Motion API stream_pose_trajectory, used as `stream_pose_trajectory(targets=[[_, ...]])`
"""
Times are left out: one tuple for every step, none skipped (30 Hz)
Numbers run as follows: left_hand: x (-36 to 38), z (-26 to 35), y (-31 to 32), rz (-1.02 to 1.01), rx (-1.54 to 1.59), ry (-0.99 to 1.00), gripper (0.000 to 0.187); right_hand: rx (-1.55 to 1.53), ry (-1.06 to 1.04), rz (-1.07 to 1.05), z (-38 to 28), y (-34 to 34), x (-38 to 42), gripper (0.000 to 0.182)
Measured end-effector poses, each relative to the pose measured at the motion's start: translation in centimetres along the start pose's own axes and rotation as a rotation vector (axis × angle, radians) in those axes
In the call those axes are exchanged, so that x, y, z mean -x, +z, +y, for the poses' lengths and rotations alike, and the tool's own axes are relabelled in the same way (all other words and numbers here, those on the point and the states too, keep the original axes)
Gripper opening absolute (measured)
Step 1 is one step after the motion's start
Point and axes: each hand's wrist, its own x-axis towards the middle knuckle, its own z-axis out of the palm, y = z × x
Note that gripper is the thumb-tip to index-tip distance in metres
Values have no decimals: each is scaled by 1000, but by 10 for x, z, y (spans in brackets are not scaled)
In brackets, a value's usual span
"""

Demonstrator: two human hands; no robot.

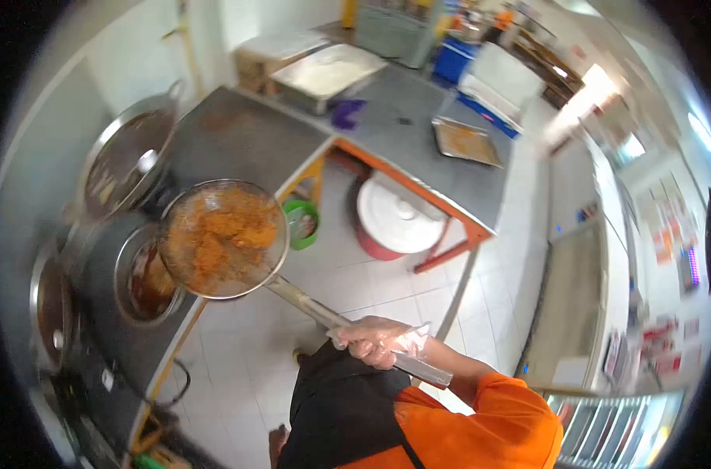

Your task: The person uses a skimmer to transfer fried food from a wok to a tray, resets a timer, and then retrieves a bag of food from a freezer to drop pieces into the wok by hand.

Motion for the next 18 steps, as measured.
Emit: stream_pose_trajectory(targets=[[-2, -4, 4, 11, -73, 8, 42, -37, -47, 101, 10, -15, 21, 24], [-6, -4, 8, 22, -138, 21, 41, -53, -82, 118, 21, -38, 32, 24], [-7, -2, 14, 29, -183, 30, 39, -152, -172, 202, 28, -62, 41, 24], [-8, 2, 19, 31, -214, 33, 38, -250, -255, 282, 33, -83, 52, 24], [-14, 4, 24, 34, -233, 32, 36, -182, -347, 403, 30, -96, 65, 25], [-15, 9, 29, 37, -237, 39, 35, -111, -433, 519, 18, -109, 80, 27], [-12, 22, 38, 41, -219, 30, 33, -118, -522, 623, 7, -133, 86, 31], [-16, 30, 47, 41, -199, 29, 32, -126, -606, 726, -5, -166, 90, 35], [-23, 39, 57, 41, -165, 27, 31, -68, -686, 828, -19, -207, 90, 37], [-29, 49, 64, 43, -111, 22, 29, -7, -764, 927, -36, -252, 91, 39], [-35, 58, 72, 35, -37, 13, 28, 109, -805, 1049, -52, -300, 92, 38], [-45, 69, 80, 22, 65, 5, 26, 233, -845, 1167, -73, -346, 95, 37], [-52, 81, 92, 30, 132, 22, 25, 472, -859, 1286, -98, -382, 105, 38], [-55, 94, 104, 72, 132, 52, 24, 712, -860, 1397, -120, -418, 112, 40], [-48, 104, 121, 177, 14, 151, 24, 430, -884, 1340, -143, -466, 113, 41], [-23, 129, 151, 295, -114, 237, 24, 154, -897, 1272, -166, -505, 114, 42], [-17, 144, 166, 326, -144, 201, 28, 162, -885, 1272, -182, -522, 118, 42], [-9, 147, 176, 328, -140, 188, 28, 169, -875, 1350, -194, -533, 120, 42]])
